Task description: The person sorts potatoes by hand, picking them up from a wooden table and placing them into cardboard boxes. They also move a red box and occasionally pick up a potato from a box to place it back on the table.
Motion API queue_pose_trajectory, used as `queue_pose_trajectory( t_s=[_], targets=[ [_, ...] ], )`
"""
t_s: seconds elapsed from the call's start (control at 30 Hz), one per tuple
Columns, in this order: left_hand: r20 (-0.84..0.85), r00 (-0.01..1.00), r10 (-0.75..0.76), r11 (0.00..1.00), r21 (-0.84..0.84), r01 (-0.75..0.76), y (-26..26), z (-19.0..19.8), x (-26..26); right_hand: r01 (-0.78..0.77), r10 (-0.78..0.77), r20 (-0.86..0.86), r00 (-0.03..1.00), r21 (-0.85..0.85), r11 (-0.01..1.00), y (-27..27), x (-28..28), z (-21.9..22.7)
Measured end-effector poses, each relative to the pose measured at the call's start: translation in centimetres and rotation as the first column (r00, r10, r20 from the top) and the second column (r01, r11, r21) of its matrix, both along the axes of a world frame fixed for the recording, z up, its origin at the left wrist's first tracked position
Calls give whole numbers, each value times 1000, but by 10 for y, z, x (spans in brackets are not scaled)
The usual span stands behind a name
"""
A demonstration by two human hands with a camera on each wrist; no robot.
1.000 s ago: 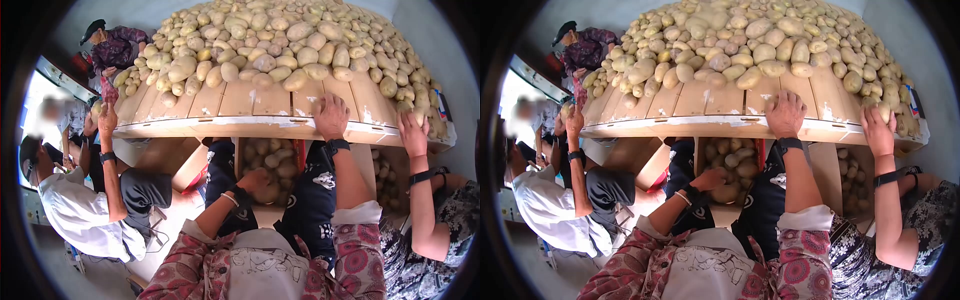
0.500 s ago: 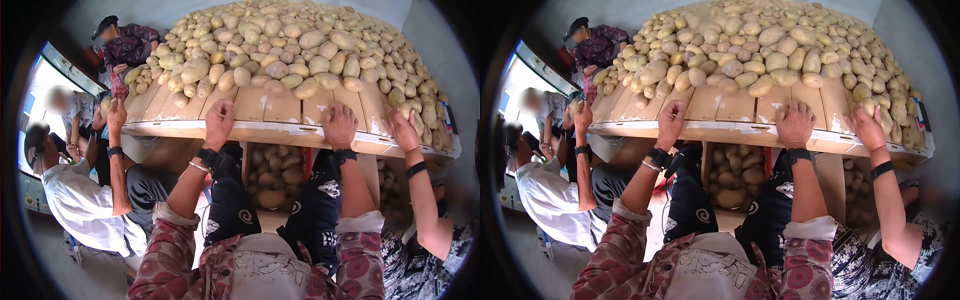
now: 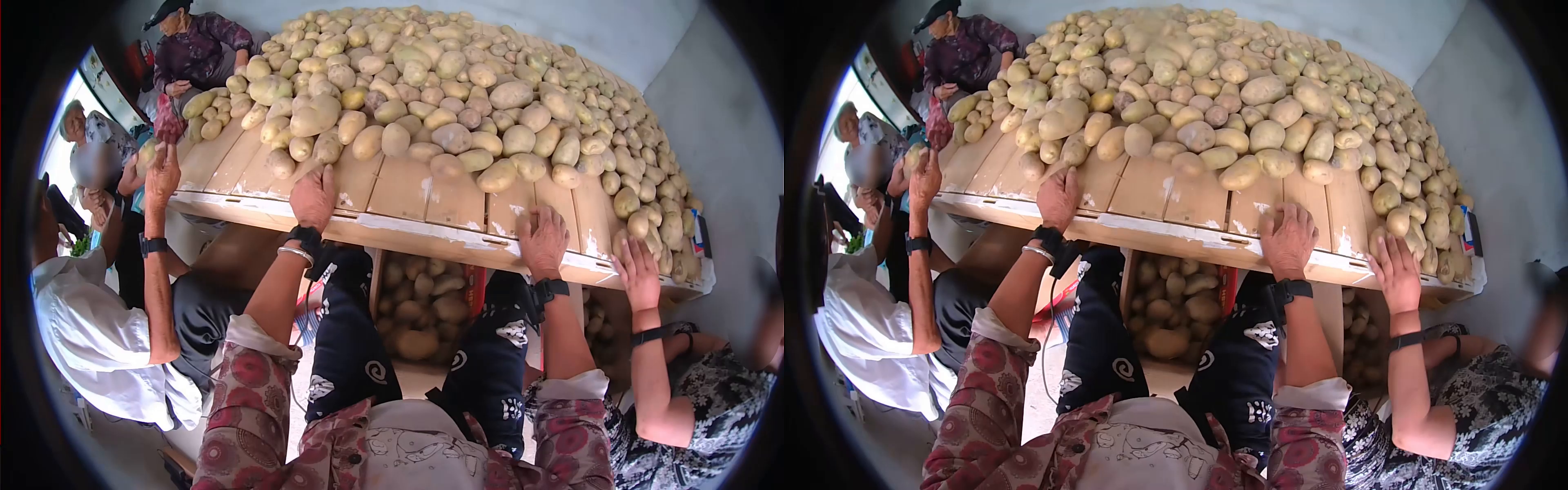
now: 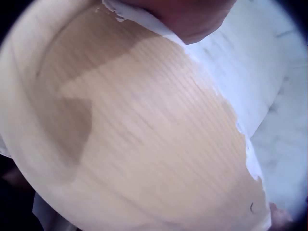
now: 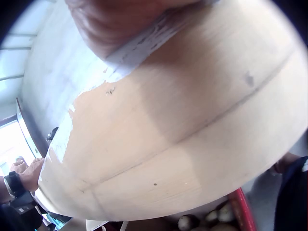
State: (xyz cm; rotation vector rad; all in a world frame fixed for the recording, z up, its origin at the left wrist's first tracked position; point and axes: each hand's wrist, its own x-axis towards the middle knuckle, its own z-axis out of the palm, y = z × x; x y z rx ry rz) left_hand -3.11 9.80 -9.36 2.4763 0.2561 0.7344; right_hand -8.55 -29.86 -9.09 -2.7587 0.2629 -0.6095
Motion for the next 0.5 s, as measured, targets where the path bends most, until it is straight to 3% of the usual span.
queue_pose_trajectory(
  t_s=[0.1,0.13,0.17,0.2,0.23,0.3,0.37,0.47,0.5],
  targets=[
    [65,997,30,1000,7,-30,-5,2,-3,1,0,-31,1000,8,1000,5,2,6],
    [58,998,26,1000,-5,-26,-9,5,-4,-153,132,105,986,224,963,9,8,11],
    [13,1000,7,1000,14,-7,-10,11,-6,-325,231,264,936,407,854,18,16,18],
    [-33,999,-10,999,39,12,-9,14,-7,-427,314,332,889,360,829,48,20,37],
    [-43,999,-9,999,45,11,-7,13,-6,-447,378,246,892,372,813,71,31,49],
    [44,999,-24,1000,-12,25,-6,6,-7,-570,537,291,792,38,821,113,60,58],
    [143,988,-66,998,-1,67,-4,3,-8,-624,646,225,729,-170,763,141,92,48],
    [173,977,-123,992,35,119,-4,5,-8,-531,482,-230,845,-261,806,170,121,39],
    [141,981,-131,990,61,123,-3,4,-11,-454,433,-146,889,-390,801,171,129,17]
  ],
)
